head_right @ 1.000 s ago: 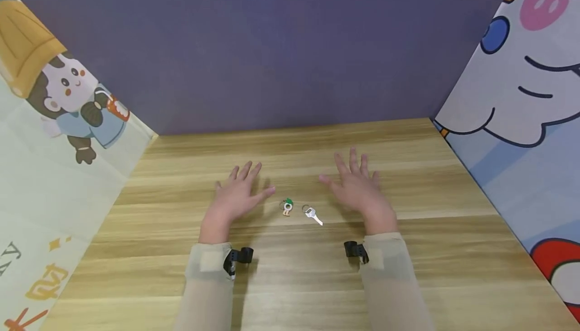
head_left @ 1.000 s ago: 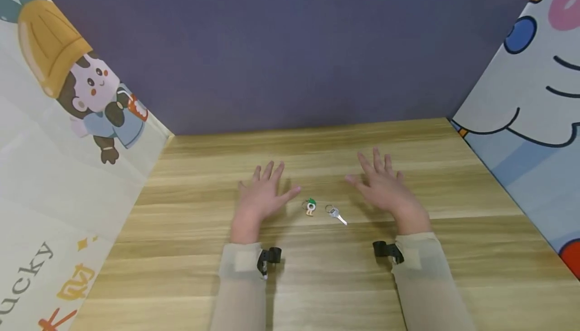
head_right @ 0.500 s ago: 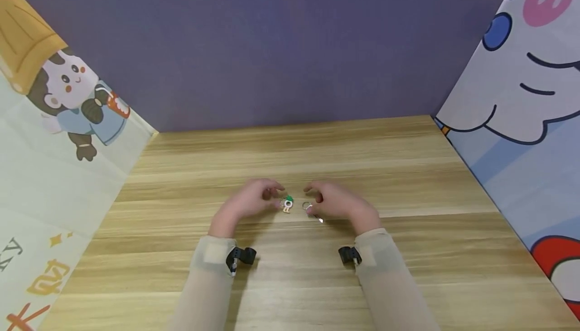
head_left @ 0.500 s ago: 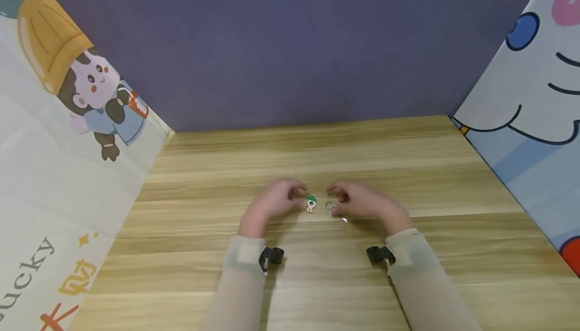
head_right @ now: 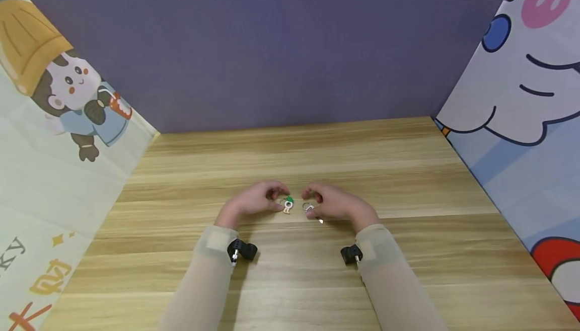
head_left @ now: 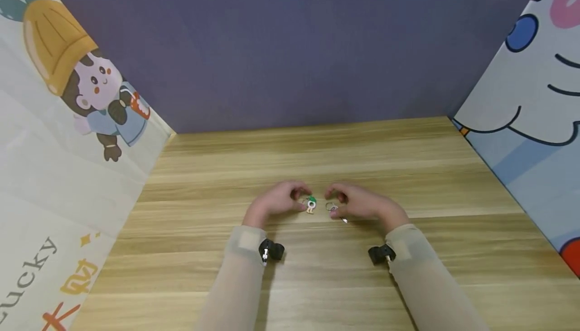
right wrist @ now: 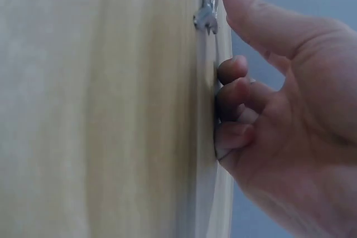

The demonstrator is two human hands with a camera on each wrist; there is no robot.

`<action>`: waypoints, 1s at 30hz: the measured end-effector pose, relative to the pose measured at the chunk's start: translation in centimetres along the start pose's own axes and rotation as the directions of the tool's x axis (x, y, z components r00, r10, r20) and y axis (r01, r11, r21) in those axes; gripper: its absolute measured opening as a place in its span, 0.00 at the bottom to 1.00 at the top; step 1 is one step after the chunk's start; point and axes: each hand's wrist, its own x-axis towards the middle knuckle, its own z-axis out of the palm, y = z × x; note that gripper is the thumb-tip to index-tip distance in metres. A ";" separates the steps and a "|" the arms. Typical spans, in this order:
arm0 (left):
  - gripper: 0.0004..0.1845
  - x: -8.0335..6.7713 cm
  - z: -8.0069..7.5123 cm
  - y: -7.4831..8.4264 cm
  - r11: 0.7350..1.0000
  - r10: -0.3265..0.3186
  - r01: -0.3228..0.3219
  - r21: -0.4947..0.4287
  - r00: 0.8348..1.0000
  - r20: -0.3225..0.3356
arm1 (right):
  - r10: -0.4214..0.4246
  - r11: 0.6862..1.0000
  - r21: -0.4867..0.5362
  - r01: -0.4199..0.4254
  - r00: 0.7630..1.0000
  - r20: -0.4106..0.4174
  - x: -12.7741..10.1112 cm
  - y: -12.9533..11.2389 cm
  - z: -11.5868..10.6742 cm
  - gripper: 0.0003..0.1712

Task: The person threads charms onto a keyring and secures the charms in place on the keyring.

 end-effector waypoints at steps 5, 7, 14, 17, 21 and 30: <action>0.19 0.3 0.4 0.2 0.999 -0.015 0.016 0.031 1.000 -0.022 | -0.002 1.000 -0.018 0.002 1.000 -0.012 -0.2 -0.2 0.0 0.21; 0.17 0.4 0.5 0.3 0.999 -0.015 0.016 0.042 0.999 -0.029 | 0.000 1.000 -0.023 0.000 1.000 -0.012 -0.2 -0.1 0.0 0.20; 0.12 0.8 0.8 0.5 0.996 -0.031 0.034 0.085 0.999 -0.041 | 0.009 1.000 -0.014 -0.009 1.000 -0.006 -0.2 0.0 0.0 0.18; 0.12 0.8 0.8 0.5 0.995 -0.052 0.055 0.082 0.998 -0.039 | -0.002 1.000 -0.028 0.001 1.000 -0.010 -0.1 -0.1 0.1 0.18; 0.13 0.8 0.6 0.6 0.995 -0.078 0.080 0.064 0.996 -0.037 | -0.017 0.998 -0.056 0.016 1.000 -0.019 0.2 -0.3 0.2 0.16; 0.14 0.8 0.4 0.7 0.991 -0.127 0.129 0.037 0.991 -0.046 | -0.008 0.999 -0.052 0.006 1.000 -0.030 0.7 -0.5 0.3 0.13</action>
